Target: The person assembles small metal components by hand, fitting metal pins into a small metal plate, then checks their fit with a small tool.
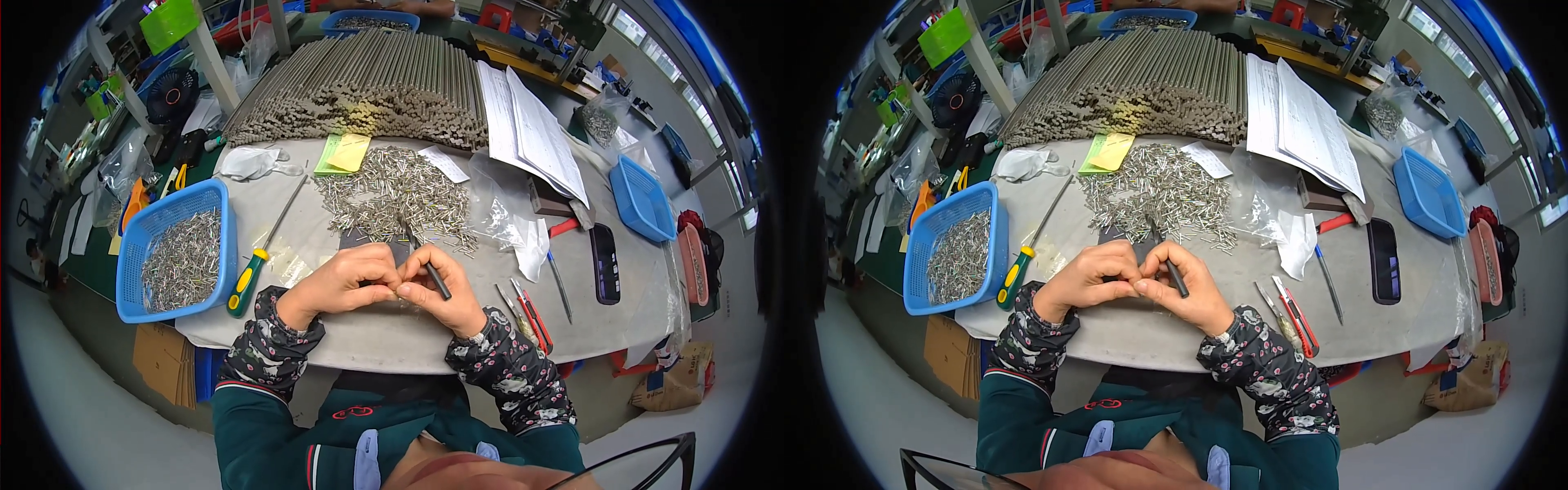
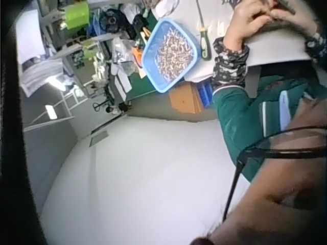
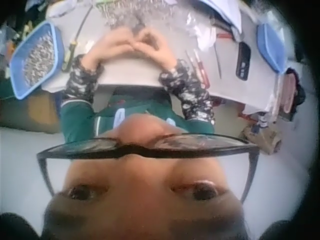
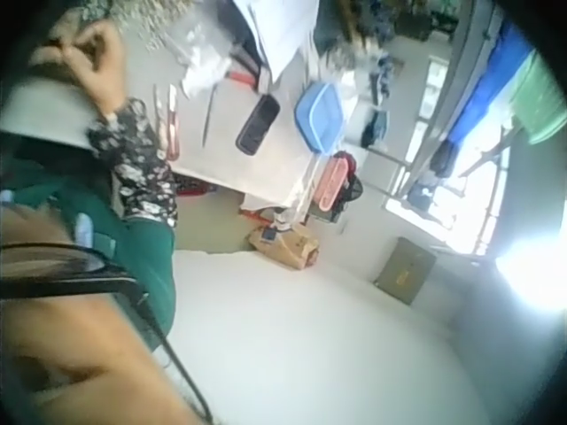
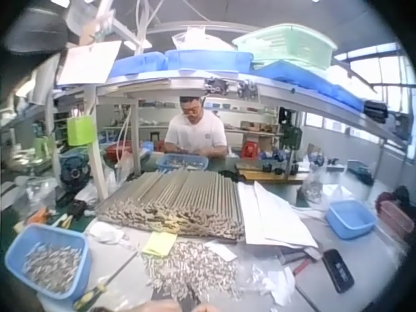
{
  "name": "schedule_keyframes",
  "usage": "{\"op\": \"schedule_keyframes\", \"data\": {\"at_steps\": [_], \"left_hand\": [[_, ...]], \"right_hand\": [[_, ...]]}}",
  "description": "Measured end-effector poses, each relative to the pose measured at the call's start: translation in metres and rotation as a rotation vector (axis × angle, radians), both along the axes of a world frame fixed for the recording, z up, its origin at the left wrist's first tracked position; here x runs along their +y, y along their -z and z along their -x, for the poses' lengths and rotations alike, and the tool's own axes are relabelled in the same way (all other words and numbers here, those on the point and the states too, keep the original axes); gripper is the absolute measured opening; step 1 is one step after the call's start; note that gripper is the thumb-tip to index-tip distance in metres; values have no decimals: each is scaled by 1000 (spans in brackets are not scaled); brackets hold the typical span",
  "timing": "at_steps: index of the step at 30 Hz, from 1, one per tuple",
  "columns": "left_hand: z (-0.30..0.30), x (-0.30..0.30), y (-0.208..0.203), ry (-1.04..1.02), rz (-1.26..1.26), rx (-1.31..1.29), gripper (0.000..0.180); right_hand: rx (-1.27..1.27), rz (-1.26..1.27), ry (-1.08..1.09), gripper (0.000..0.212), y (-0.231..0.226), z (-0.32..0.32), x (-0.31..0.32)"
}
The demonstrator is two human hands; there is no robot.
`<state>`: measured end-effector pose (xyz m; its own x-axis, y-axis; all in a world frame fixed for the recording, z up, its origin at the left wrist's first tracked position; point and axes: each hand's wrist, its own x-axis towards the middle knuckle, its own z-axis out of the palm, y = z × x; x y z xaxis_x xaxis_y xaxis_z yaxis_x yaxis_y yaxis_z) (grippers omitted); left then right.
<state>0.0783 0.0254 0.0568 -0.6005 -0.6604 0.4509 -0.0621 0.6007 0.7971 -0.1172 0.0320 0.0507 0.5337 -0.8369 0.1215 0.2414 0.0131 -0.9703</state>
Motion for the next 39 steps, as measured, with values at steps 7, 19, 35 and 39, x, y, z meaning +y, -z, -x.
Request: {"op": "schedule_keyframes", "data": {"at_steps": [7,19,35,39], "left_hand": [[0,-4,2,10,123,-35,11],[1,-3,4,85,16,9,9],[2,-3,8,106,17,8,9],[1,-1,7,102,6,-1,9]], "right_hand": [[8,24,-16,21,3,0,0],[13,61,-57,18,1,4,0],[39,57,-66,21,4,4,2],[71,107,-62,20,6,5,2]]}}
